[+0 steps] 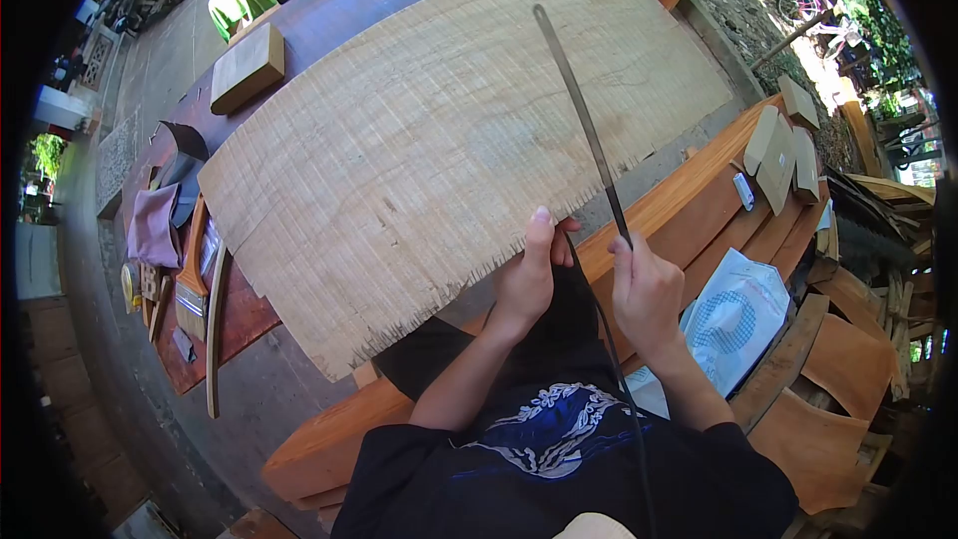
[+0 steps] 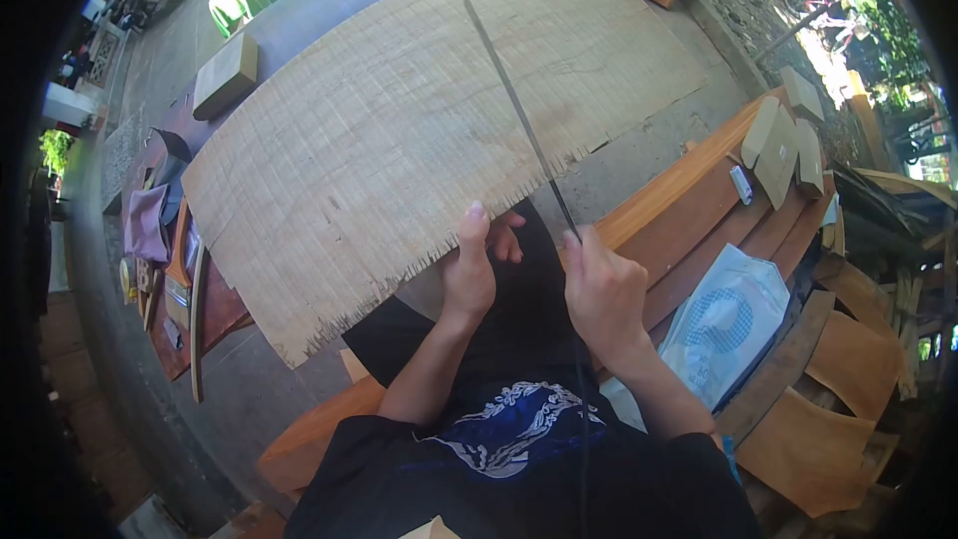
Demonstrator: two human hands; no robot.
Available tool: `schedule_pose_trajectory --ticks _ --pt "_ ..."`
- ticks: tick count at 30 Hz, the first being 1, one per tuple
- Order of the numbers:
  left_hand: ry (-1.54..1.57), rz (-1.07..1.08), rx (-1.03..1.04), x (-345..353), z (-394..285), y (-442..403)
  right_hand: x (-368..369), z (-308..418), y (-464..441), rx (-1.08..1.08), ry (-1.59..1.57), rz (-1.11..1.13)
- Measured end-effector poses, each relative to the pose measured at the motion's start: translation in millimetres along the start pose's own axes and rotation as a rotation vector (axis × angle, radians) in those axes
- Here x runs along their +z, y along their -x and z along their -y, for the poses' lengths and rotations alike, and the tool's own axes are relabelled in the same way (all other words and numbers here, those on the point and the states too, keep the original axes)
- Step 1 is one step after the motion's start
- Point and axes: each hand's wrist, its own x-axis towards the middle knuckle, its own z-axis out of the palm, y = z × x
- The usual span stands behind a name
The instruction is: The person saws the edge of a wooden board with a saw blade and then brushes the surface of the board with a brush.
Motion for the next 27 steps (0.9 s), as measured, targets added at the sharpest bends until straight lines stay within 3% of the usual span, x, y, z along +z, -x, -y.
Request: schedule_pose_trajectory --ticks 5,27 --pt "0.004 0.005 -0.013 1.4 -5.5 -0.3 -0.5 6.0 -31.1 -0.043 0.068 0.022" --pt "-0.099 -0.024 0.031 -4.3 -2.7 -5.4 -19.2 -7.8 -10.7 -0.084 0.069 0.088"
